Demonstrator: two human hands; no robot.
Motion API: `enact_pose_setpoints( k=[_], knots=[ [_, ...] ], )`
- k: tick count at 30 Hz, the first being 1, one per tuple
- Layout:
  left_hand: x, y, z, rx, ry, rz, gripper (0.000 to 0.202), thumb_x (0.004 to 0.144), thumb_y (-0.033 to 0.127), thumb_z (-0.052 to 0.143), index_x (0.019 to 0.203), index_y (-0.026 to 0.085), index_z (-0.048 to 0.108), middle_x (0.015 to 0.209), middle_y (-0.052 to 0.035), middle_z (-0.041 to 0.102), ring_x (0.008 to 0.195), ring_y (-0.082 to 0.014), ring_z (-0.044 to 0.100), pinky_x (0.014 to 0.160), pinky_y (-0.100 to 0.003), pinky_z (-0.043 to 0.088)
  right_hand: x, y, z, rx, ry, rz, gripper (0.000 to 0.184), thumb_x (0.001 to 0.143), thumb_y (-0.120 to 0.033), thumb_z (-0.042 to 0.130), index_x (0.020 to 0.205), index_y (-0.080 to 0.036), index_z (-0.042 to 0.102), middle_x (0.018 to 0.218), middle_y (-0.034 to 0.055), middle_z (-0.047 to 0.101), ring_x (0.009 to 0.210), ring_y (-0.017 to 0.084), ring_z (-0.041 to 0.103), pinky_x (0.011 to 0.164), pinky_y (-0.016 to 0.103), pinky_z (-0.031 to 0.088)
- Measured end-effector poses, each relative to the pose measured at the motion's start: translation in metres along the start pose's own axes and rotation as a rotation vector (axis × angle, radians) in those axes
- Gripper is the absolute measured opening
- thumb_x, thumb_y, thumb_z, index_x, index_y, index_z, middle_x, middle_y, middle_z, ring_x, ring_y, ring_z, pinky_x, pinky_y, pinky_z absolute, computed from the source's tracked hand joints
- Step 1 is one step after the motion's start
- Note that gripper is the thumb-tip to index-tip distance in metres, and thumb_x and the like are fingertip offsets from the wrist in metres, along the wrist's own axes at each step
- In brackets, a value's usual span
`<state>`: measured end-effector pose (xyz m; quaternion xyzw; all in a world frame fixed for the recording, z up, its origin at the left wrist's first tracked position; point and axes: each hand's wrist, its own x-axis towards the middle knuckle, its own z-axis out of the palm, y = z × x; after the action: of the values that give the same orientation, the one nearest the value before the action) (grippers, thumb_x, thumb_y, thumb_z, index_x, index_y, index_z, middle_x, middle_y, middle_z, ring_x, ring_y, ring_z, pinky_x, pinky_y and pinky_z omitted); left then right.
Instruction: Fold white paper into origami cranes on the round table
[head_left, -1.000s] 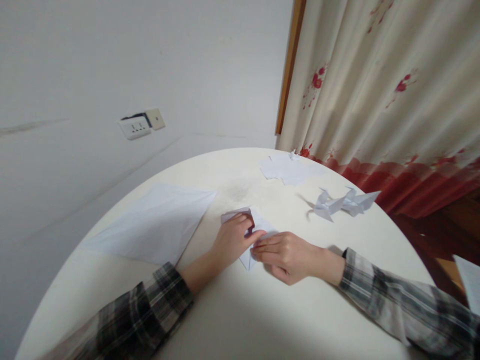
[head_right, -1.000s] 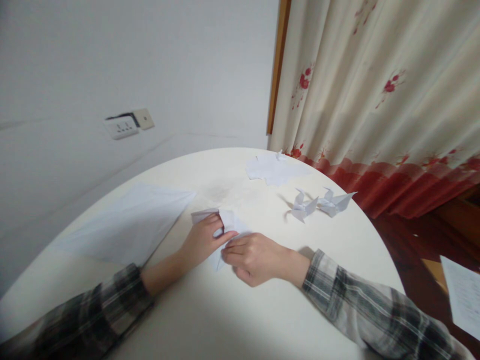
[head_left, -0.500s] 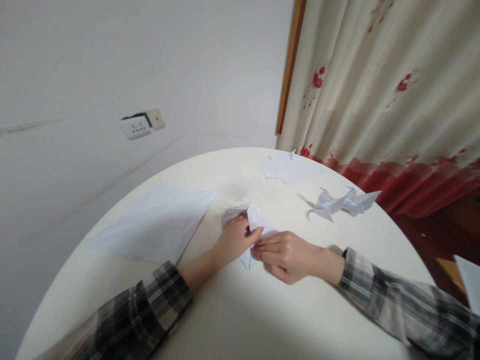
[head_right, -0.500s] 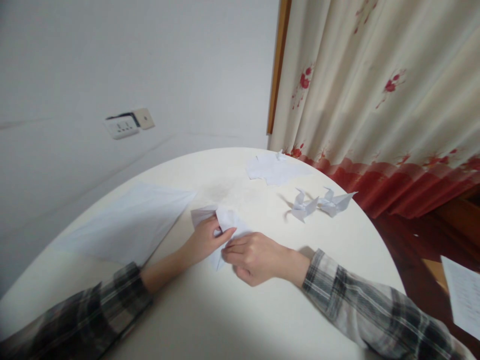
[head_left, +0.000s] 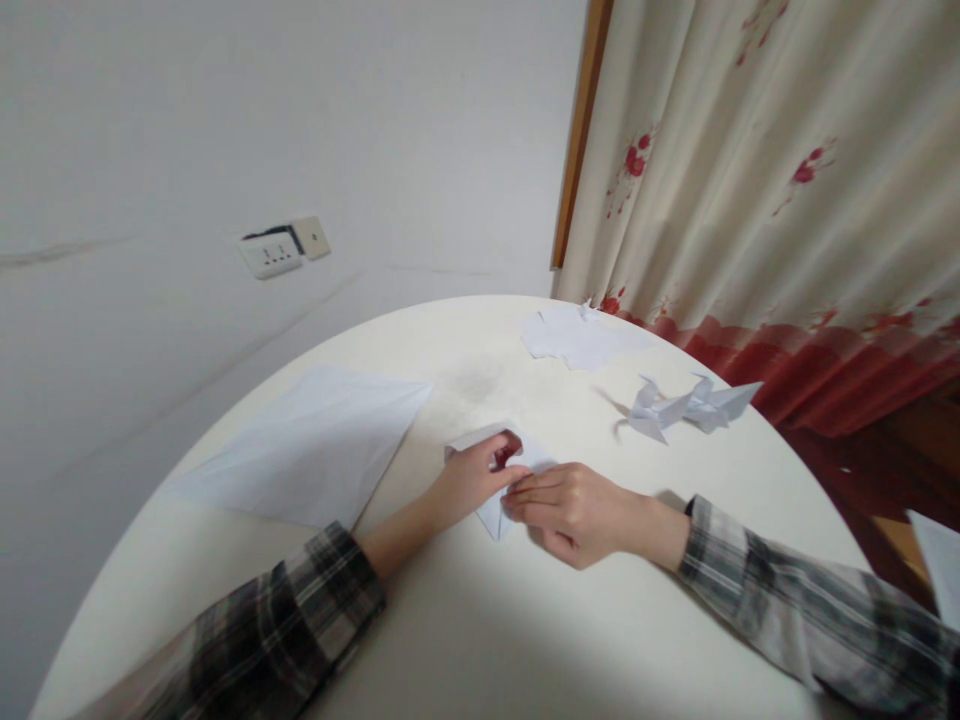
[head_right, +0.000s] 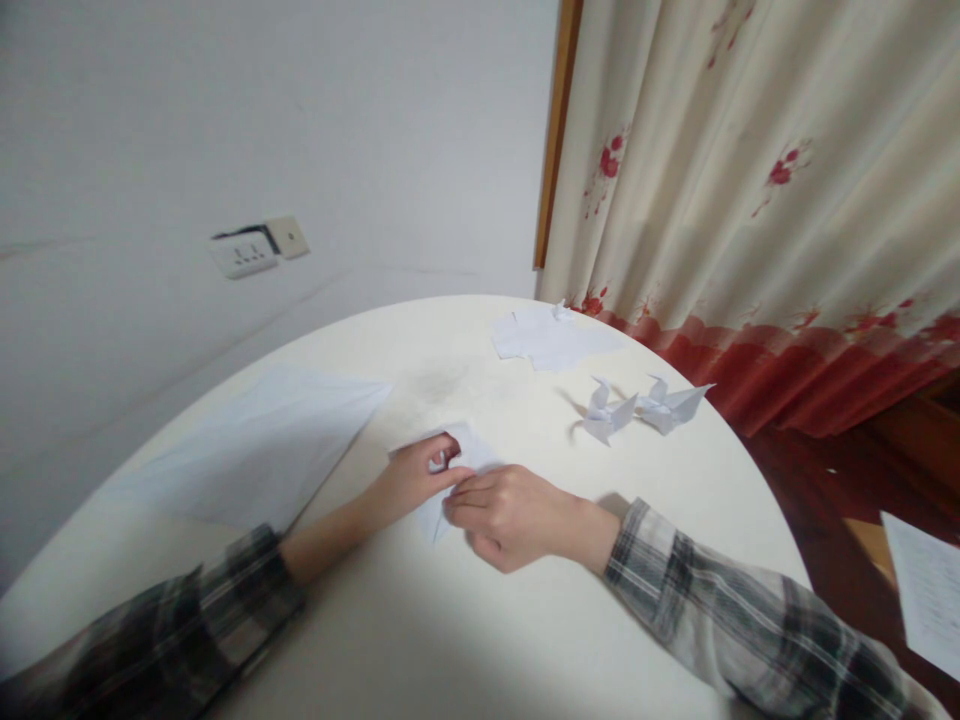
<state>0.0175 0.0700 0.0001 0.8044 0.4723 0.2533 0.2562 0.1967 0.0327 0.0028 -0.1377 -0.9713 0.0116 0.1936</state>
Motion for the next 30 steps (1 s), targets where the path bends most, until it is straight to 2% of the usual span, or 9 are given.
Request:
enact_pose_setpoints(
  k=[6, 10, 15, 21, 27, 30],
  knots=[
    [-0.0002, -0.0025, 0.0029, 0.002, -0.006, -0.003, 0.006, 0.072, 0.023, 0.06, 0.075, 0.018, 0.058, 0.07, 0.0026, 0.063, 0.066, -0.0124, 0.058, 0.062, -0.021, 0.044, -0.0002, 0.0006, 0.0013, -0.024, -0.004, -0.006, 0.024, 0.079, -0.011, 0.041, 0.099, -0.014, 0.054, 0.096, 0.0109, 0.066, 0.1, 0.016, 0.059, 0.084, 0.031, 0.05],
    [-0.0019, -0.005, 0.0038, 0.003, -0.064, -0.051, 0.011, 0.077, 0.027, 0.055, 0.083, 0.019, 0.059, 0.077, 0.0019, 0.066, 0.073, -0.0141, 0.062, 0.066, -0.023, 0.045, -0.0007, 0.0013, 0.0025, -0.023, -0.001, -0.001, 0.024, 0.078, -0.011, 0.042, 0.099, -0.014, 0.054, 0.096, 0.0108, 0.066, 0.1, 0.016, 0.059, 0.084, 0.031, 0.05],
    [-0.0037, -0.0052, 0.0031, 0.031, -0.069, -0.079, 0.016, 0.082, 0.033, 0.05, 0.085, 0.02, 0.058, 0.076, 0.0017, 0.066, 0.072, -0.0146, 0.062, 0.066, -0.023, 0.046, -0.0001, 0.0014, 0.002, -0.011, 0.002, -0.005, 0.025, 0.078, -0.011, 0.042, 0.1, -0.013, 0.054, 0.097, 0.0105, 0.066, 0.101, 0.016, 0.058, 0.085, 0.031, 0.05],
    [-0.0053, -0.0037, 0.0039, 0.139, -0.005, 0.072, 0.015, 0.086, 0.029, 0.045, 0.085, 0.019, 0.057, 0.08, -0.0007, 0.065, 0.08, -0.0154, 0.061, 0.071, -0.024, 0.045, 0.0005, 0.001, 0.0006, -0.019, 0.0, -0.006, 0.025, 0.078, -0.011, 0.042, 0.099, -0.014, 0.054, 0.096, 0.0105, 0.066, 0.1, 0.016, 0.059, 0.085, 0.031, 0.051],
    [-0.0066, -0.0014, 0.0038, 0.289, -0.026, 0.124, 0.016, 0.087, 0.027, 0.045, 0.084, 0.018, 0.057, 0.069, -0.0011, 0.062, 0.066, -0.0157, 0.059, 0.061, -0.024, 0.043, -0.0005, 0.0015, 0.0019, -0.02, 0.002, -0.007, 0.025, 0.077, -0.011, 0.043, 0.099, -0.014, 0.054, 0.094, 0.0101, 0.066, 0.1, 0.016, 0.058, 0.085, 0.03, 0.05],
    [-0.0057, -0.0013, 0.0043, 0.339, -0.038, 0.154, 0.017, 0.088, 0.027, 0.043, 0.085, 0.018, 0.057, 0.069, -0.0022, 0.062, 0.067, -0.0161, 0.06, 0.06, -0.024, 0.042, -0.0004, 0.0016, 0.0021, -0.025, -0.005, -0.008, 0.024, 0.078, -0.012, 0.043, 0.099, -0.014, 0.054, 0.094, 0.0101, 0.066, 0.099, 0.016, 0.059, 0.084, 0.031, 0.051]
  ],
)
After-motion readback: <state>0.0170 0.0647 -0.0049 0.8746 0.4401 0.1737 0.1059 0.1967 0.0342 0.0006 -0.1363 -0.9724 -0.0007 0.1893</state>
